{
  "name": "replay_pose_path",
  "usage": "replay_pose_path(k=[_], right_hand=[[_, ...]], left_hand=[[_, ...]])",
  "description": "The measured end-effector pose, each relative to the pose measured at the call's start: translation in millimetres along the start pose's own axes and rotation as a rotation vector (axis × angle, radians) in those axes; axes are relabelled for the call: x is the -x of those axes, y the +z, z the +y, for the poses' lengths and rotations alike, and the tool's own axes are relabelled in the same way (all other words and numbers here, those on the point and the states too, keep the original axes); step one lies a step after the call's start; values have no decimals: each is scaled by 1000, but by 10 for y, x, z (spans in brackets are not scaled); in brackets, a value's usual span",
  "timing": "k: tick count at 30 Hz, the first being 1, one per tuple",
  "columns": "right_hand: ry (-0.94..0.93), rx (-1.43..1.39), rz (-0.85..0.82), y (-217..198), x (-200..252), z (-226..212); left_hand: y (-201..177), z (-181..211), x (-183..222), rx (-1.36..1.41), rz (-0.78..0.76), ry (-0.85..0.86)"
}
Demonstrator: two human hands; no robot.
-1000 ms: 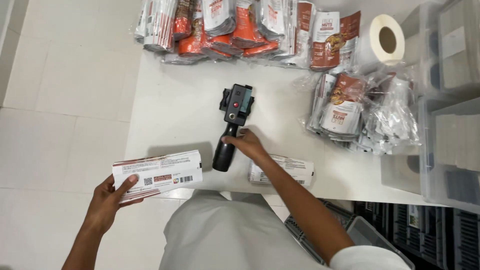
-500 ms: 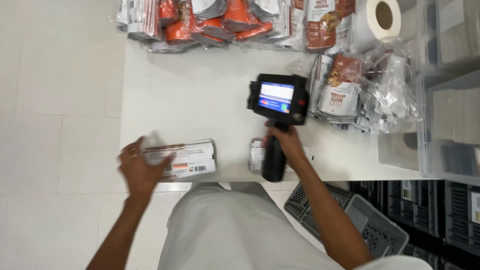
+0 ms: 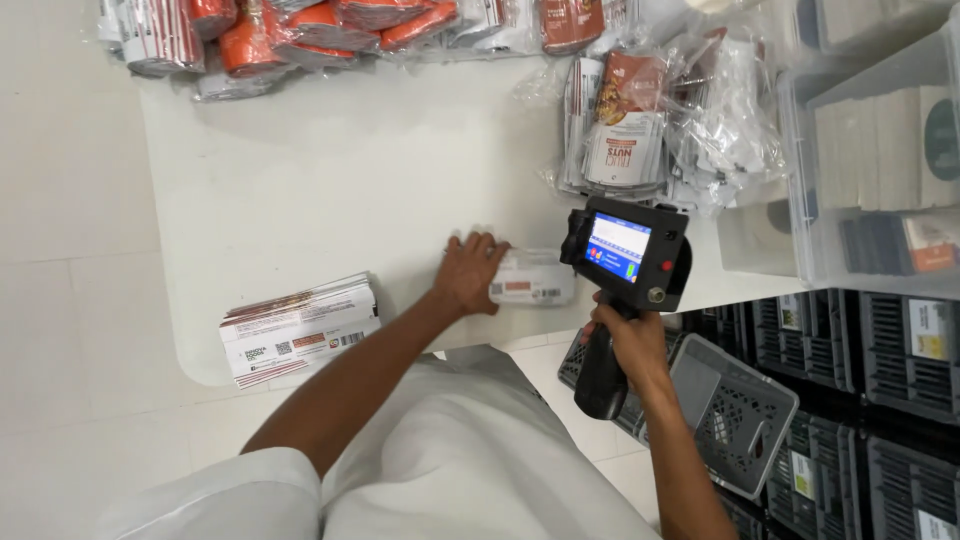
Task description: The person organizes stacks of product labels on a table, uses a handheld printer to apply information to the labels, and handles small plastic packets of nuts.
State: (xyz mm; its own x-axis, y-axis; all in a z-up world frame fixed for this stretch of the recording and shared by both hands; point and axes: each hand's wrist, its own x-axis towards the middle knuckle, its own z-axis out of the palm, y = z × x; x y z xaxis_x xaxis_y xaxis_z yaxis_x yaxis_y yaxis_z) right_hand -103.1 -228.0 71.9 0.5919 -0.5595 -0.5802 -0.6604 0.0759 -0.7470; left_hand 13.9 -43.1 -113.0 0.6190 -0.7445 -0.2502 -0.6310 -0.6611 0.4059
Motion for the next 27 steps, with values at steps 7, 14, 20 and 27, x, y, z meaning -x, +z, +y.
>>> replay_pose_path(k=[7, 14, 20, 27], right_hand=[[20, 287, -20, 238, 45, 218], [6, 395, -118, 456, 72, 411], [24, 409, -22, 310, -16, 479], [39, 455, 43, 260, 79, 240]], left_hand=[[-504, -216, 240, 229, 87, -128], [-317, -289, 233, 311, 140, -308], [-396, -236, 184, 393, 141, -345], [-987, -533, 305, 306, 364, -401]])
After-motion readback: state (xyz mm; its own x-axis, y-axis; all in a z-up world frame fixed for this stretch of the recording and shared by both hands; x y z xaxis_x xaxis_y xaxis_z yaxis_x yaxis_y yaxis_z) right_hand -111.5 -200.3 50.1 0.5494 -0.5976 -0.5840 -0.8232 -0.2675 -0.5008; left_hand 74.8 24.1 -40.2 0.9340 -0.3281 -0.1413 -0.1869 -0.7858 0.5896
